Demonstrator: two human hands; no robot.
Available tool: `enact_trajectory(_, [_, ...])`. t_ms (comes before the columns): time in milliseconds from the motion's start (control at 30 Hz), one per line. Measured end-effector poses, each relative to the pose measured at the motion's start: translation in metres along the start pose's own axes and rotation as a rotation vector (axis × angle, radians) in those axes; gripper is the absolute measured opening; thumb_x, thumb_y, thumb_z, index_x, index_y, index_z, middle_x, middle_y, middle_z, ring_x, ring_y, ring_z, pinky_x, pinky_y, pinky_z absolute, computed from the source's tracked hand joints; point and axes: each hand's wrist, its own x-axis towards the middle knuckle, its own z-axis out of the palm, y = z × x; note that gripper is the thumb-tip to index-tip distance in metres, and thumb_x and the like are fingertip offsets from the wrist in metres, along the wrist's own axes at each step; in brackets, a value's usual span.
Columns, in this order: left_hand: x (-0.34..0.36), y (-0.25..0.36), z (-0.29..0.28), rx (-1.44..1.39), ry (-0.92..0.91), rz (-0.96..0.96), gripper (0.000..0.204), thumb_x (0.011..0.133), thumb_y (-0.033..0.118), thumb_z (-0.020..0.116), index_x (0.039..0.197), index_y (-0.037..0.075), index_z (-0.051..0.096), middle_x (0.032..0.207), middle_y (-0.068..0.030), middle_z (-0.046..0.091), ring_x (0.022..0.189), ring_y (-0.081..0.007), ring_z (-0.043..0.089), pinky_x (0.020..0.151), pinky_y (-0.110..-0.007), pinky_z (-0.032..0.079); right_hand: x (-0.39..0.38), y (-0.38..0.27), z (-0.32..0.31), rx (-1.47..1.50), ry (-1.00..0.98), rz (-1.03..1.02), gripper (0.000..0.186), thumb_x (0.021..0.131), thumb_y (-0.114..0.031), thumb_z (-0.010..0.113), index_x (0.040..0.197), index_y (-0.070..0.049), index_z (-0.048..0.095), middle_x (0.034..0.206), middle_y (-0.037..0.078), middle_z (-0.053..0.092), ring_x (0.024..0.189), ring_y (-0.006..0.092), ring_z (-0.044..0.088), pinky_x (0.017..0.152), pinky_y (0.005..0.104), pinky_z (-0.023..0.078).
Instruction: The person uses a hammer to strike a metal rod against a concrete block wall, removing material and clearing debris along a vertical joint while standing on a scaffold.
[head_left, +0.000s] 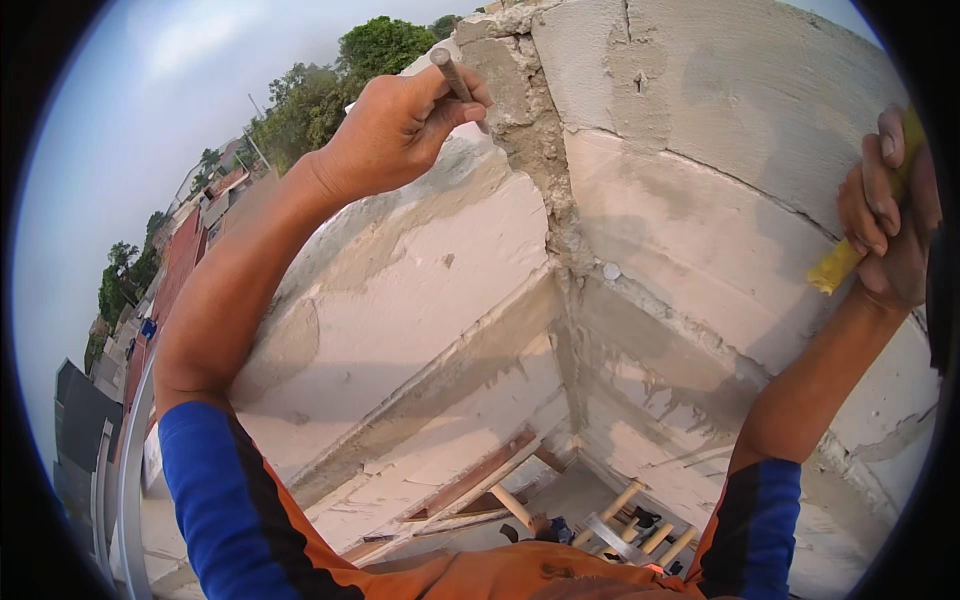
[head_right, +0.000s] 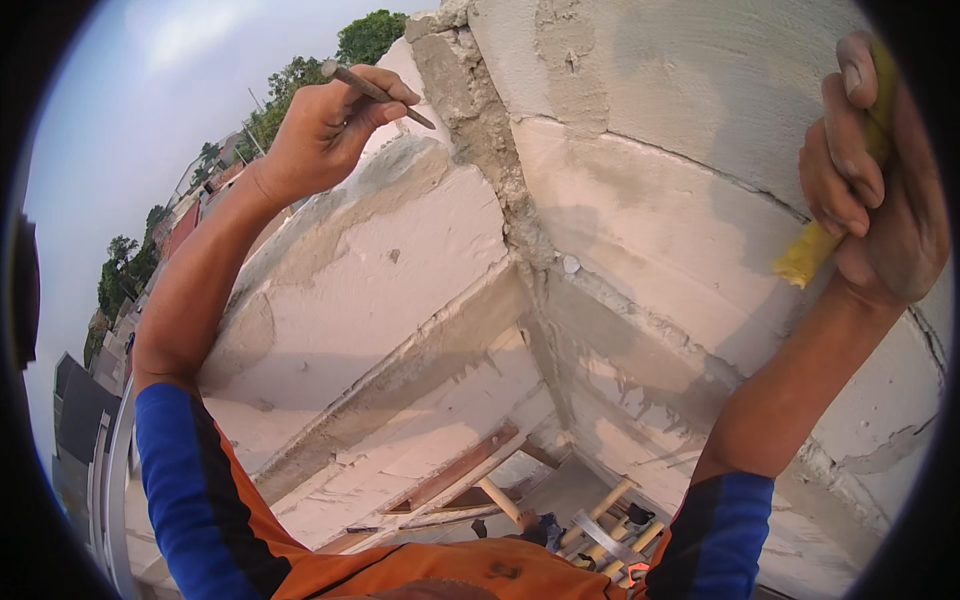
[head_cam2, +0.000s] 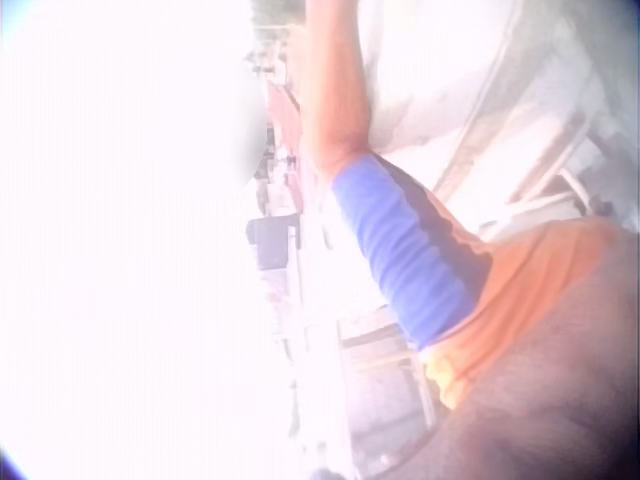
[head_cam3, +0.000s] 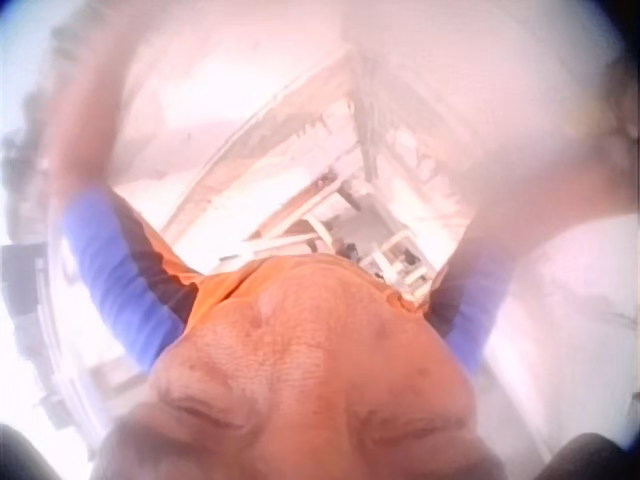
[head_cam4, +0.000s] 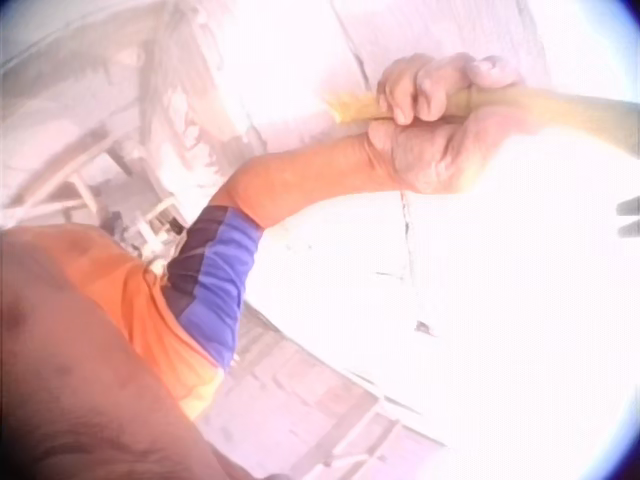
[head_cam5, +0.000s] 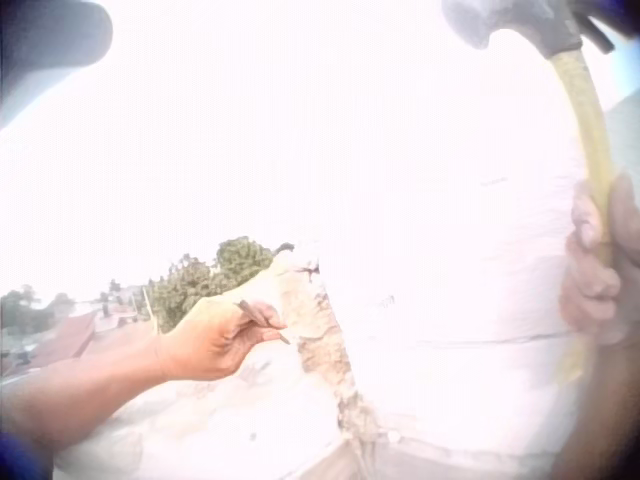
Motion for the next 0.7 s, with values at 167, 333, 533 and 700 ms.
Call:
enact_trajectory(167, [0.025,0.022,0.012,0.304,-0.116,0.383,0.023,0.095,0.011,0.062,0.117,0.006,0.057,0.1,-0.0078,0.069,0.082,-0.0259,0.071,0.073,-0.035,0.056,0.0,-0.001,0.007,-0.09,0.084,0.045,0.026,0.108,-0.032,0.04,0.098,-0.008,0.042,0.053,-0.006,0.038,0.031,0.0008,0.029,0.03,0.0143,0.025])
enact_trajectory(333, [0.059,0.041,0.018,-0.514,-0.105,0.197,0.018,0.101,0.011,0.052,0.118,0.006,0.056,0.084,-0.0006,0.058,0.079,-0.0093,0.06,0.069,-0.026,0.05,-0.001,0.002,0.001,-0.043,-0.006,-0.002,0.029,0.108,-0.034,0.037,0.1,-0.006,0.043,0.056,-0.005,0.038,0.033,0.0004,0.031,0.031,0.0139,0.025])
enact_trajectory(533, [0.073,0.043,0.047,-0.517,-0.102,0.206,0.029,0.102,0.03,0.055,0.12,0.008,0.061,0.084,-0.0037,0.061,0.076,-0.0129,0.056,0.071,-0.03,0.046,0.001,0.001,-0.003,-0.031,-0.101,0.027,0.034,0.108,-0.038,0.034,0.101,-0.006,0.045,0.058,-0.007,0.035,0.036,0.0001,0.028,0.033,0.0139,0.026])
enact_trajectory(700, [0.091,0.053,0.059,-0.469,-0.109,0.423,0.035,0.102,0.037,0.054,0.119,0.009,0.067,0.092,-0.0073,0.066,0.089,-0.0173,0.061,0.084,-0.034,0.048,-0.058,-0.01,0.036,0.075,0.089,0.102,0.036,0.105,-0.038,0.045,0.095,-0.004,0.047,0.057,-0.002,0.039,0.039,0.0031,0.029,0.035,0.018,0.025])
